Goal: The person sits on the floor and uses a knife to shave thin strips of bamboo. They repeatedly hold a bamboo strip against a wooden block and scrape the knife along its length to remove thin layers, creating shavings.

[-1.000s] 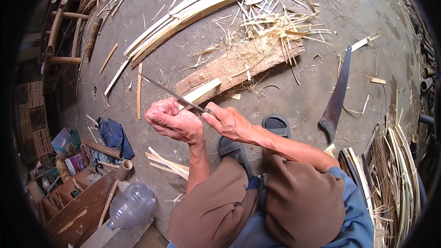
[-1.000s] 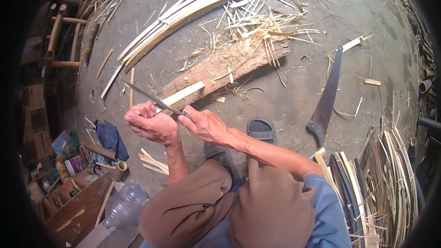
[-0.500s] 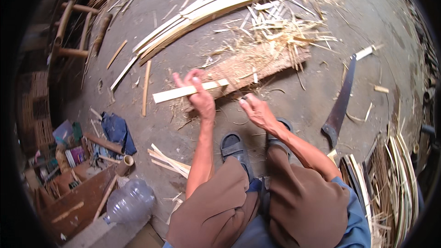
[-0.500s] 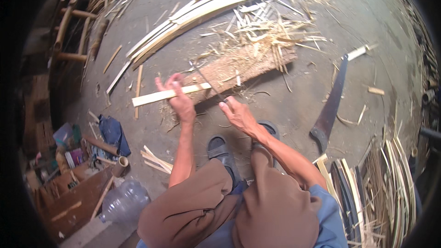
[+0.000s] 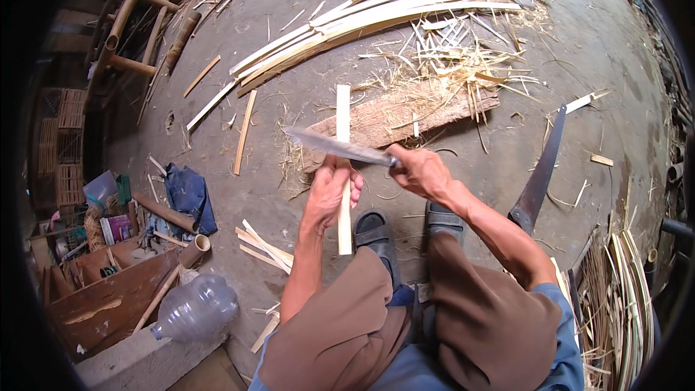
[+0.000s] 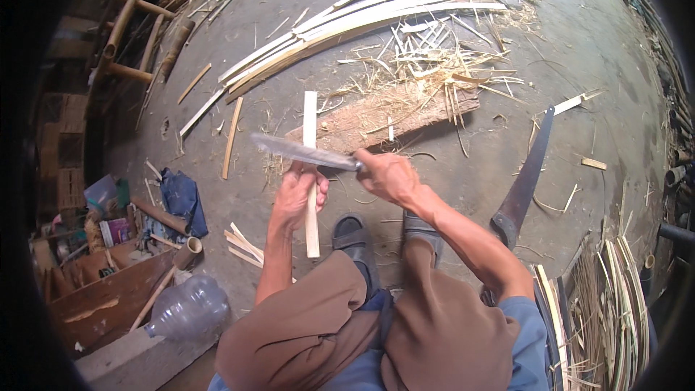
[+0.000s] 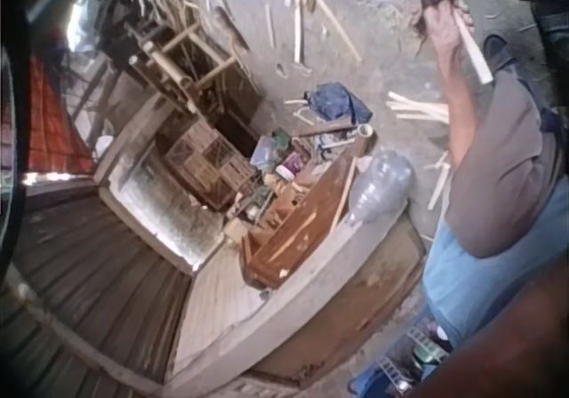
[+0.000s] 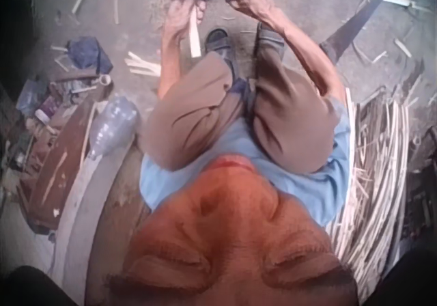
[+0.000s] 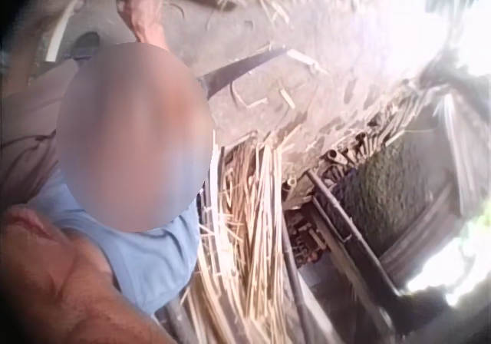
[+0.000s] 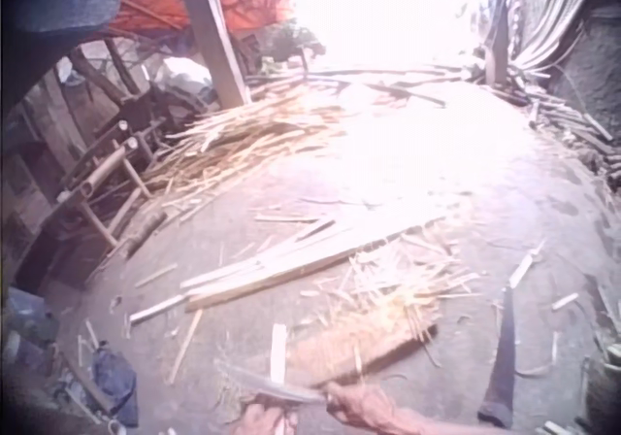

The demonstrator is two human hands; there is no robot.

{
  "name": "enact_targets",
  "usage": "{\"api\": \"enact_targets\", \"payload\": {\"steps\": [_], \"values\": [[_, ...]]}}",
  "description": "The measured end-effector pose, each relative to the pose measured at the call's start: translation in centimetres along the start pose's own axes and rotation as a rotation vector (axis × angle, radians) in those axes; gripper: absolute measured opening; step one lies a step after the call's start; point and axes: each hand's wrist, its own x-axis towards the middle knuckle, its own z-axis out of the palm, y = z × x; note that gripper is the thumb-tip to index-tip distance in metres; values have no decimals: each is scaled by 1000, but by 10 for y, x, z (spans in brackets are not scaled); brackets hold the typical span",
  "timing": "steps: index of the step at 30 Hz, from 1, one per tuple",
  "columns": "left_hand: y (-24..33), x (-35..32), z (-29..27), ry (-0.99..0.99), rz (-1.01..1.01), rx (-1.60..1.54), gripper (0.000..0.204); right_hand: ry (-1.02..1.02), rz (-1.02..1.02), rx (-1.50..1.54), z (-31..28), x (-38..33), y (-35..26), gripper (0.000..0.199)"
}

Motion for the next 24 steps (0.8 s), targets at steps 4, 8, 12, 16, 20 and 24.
{"api": "enact_targets", "payload": {"steps": [4, 8, 12, 16, 20, 24], "values": [[5, -20, 8, -50, -46, -88, 31, 17, -53, -157, 1, 17, -10, 17], [15, -31, 4, -117, 25, -112, 44, 30, -6, -264, -5, 36, 21, 19], [13, -66, -4, -249, 18, 88, 46, 190, 490, 150, -95, 24, 128, 21], [-7, -21, 11, -111, 3, 99, 36, 289, -125, -207, -30, 10, 22, 16], [-6, -19, 24, -38, -25, 113, 26, -8, -26, -440, -22, 17, -3, 11], [17, -56, 31, -186, 43, 46, 33, 152, 300, -467, -52, 39, 102, 12]]}}
